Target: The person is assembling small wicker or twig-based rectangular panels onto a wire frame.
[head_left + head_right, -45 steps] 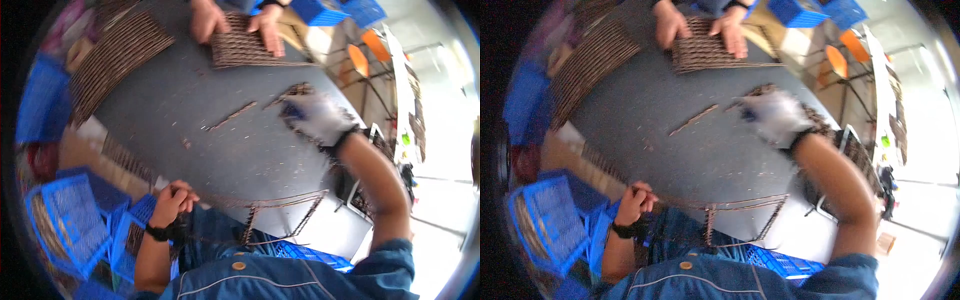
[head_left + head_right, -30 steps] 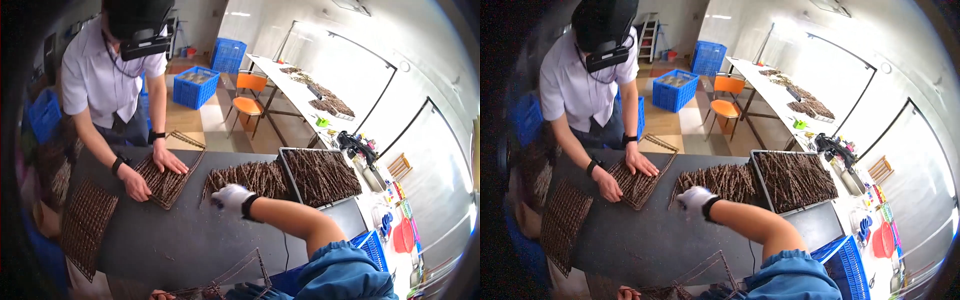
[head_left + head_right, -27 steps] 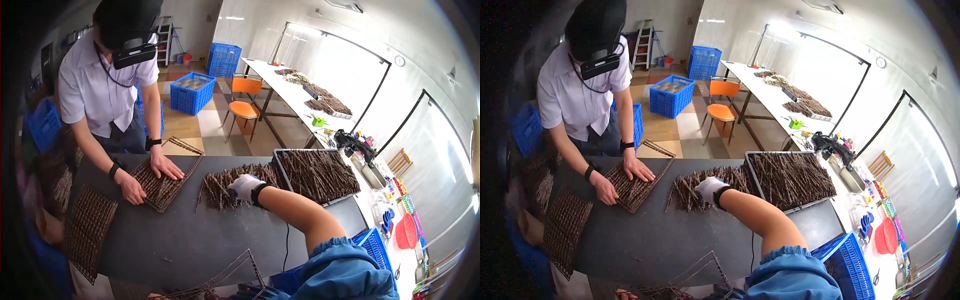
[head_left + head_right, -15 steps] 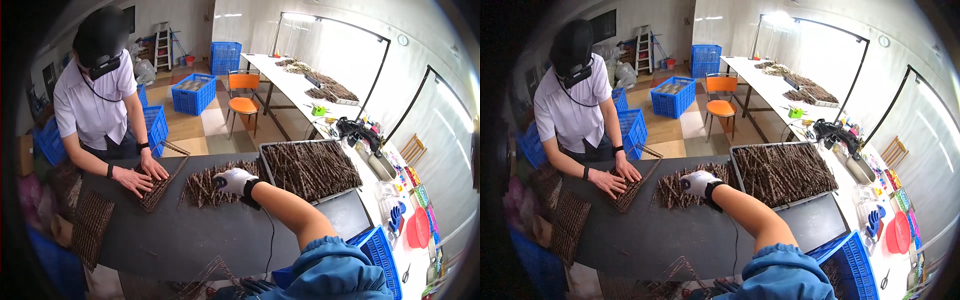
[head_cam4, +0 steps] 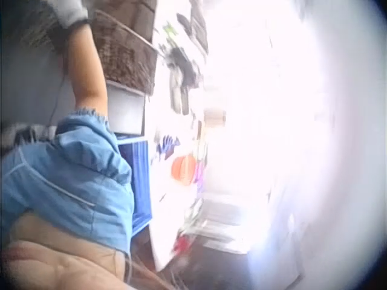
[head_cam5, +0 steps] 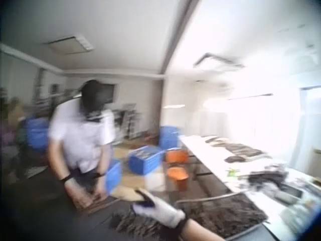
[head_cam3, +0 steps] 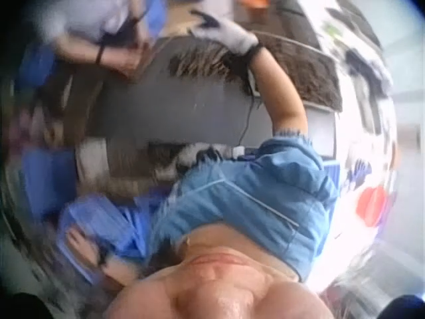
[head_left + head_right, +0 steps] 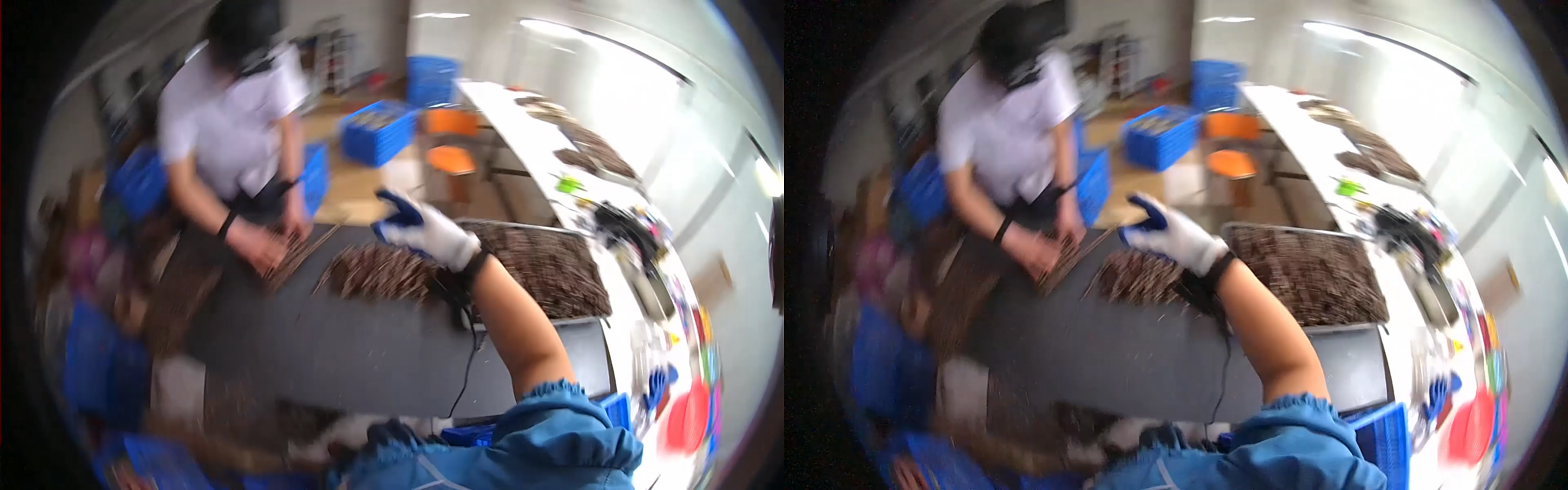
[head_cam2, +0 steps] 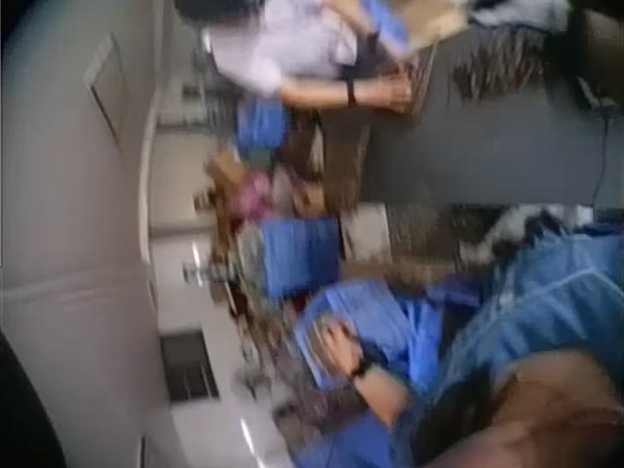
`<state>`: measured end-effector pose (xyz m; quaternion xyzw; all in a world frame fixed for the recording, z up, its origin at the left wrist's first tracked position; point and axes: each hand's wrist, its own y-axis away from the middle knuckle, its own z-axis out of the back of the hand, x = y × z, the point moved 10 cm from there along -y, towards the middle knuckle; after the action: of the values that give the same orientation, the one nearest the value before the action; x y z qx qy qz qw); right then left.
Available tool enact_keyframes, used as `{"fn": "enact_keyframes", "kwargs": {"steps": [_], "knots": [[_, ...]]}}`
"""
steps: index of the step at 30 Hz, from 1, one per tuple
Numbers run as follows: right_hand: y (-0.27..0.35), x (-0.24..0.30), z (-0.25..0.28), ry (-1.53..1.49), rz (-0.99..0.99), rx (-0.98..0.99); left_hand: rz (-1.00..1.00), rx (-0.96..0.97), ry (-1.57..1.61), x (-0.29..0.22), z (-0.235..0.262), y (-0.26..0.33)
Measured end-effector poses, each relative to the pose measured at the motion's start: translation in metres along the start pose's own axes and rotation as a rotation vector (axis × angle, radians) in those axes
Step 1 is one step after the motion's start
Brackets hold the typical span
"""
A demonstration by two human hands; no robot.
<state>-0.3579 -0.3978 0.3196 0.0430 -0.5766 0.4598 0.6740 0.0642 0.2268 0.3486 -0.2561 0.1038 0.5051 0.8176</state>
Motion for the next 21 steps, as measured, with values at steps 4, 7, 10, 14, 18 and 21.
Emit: {"fn": "enact_keyframes", "kwargs": {"steps": [4,7,10,14,18,21], "knots": [[0.08,-0.07,-0.18,-0.377,-0.457,0.268,-0.086,-0.079,0.325,0.053,0.008,0.011],[0.095,-0.09,-0.276,-0.61,-0.587,0.277,0.31,-0.28,1.012,0.142,0.011,0.002],[0.089,-0.071,-0.378,-0.868,-0.616,0.456,0.35,-0.267,1.14,0.185,0.0,-0.008],[0.094,-0.034,-0.5,-1.128,-0.71,0.745,0.501,-0.198,1.319,0.24,-0.064,0.014],[0.127,-0.057,-0.603,-1.273,-0.955,0.641,0.692,-0.069,0.971,0.297,-0.122,0.072],[0.204,-0.129,-0.656,-0.894,-1.214,0.645,0.893,0.084,0.848,0.338,-0.166,0.127]]}}
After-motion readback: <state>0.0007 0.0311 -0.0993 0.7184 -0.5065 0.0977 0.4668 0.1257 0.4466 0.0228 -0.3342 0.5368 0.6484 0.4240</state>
